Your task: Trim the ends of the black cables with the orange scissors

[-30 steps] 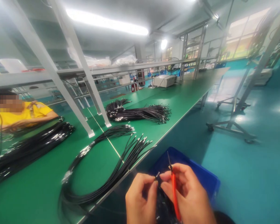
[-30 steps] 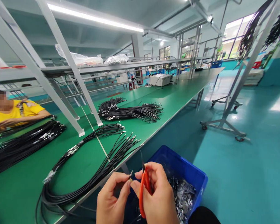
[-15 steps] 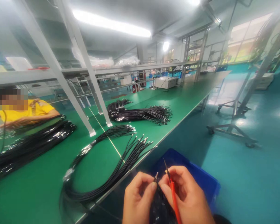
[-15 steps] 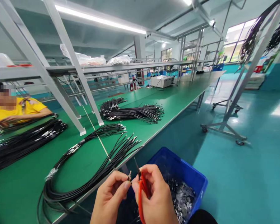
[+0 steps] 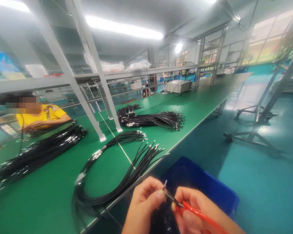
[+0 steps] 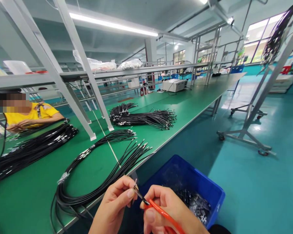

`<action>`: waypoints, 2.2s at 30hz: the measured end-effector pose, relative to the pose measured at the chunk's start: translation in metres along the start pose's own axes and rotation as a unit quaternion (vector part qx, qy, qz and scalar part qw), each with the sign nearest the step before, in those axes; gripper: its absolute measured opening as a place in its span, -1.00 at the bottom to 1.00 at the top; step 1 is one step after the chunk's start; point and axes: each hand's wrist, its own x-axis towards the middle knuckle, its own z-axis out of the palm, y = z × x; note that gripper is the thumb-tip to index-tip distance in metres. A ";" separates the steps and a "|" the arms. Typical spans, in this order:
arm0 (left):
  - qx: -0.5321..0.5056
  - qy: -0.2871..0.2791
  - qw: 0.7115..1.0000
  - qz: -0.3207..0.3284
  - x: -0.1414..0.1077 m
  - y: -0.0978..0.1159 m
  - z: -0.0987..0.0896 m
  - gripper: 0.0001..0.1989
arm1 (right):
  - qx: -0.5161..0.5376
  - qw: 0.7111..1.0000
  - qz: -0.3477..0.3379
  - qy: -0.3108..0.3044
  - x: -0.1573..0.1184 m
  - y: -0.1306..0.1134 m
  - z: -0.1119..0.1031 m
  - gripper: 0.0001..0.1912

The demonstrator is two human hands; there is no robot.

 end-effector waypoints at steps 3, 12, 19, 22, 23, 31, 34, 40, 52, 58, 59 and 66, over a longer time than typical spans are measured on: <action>-0.018 -0.014 1.000 -0.003 0.000 0.000 0.001 -0.79 | 0.032 0.999 -0.022 -0.002 -0.003 -0.007 0.006 -0.47; -0.011 -0.011 1.000 0.002 0.002 -0.004 -0.001 -0.77 | -0.029 0.999 0.002 0.031 0.000 -0.014 0.007 -0.46; 0.055 0.005 0.998 0.031 0.003 -0.008 -0.005 -0.79 | -0.192 0.975 0.006 0.108 -0.016 -0.016 0.011 -0.70; 0.168 0.040 0.977 0.123 0.002 -0.008 -0.005 -0.90 | -0.162 0.982 -0.056 0.083 -0.026 -0.020 0.006 -0.56; 0.215 0.047 0.962 0.161 0.002 -0.009 -0.005 -0.93 | -0.146 0.984 -0.071 0.079 -0.029 -0.020 0.004 -0.49; 0.374 0.088 0.845 0.372 -0.001 -0.012 0.007 -0.85 | -0.073 0.992 -0.084 0.065 -0.031 -0.009 -0.007 -0.40; 0.385 0.132 0.829 0.385 -0.005 -0.013 0.014 -0.83 | -0.053 0.991 -0.078 0.097 -0.034 -0.009 -0.005 -0.45; 0.428 0.126 0.835 0.323 -0.004 -0.025 0.025 -0.83 | 0.011 0.973 -0.145 0.178 -0.032 -0.019 0.004 -0.53; 0.731 0.212 0.643 0.082 0.034 -0.030 -0.063 -0.86 | 0.067 0.926 -0.178 0.326 -0.031 -0.024 -0.010 -0.72; 0.757 0.165 0.623 0.109 0.031 -0.026 -0.091 -0.82 | 0.039 0.938 -0.187 0.291 -0.022 -0.026 -0.001 -0.77; 0.756 0.152 0.625 0.118 0.030 -0.026 -0.094 -0.83 | 0.047 0.939 -0.183 0.286 -0.021 -0.024 -0.001 -0.78; 0.734 0.112 0.652 0.150 0.025 -0.034 -0.111 -0.82 | 0.089 0.940 -0.166 0.286 -0.016 -0.005 -0.008 -0.77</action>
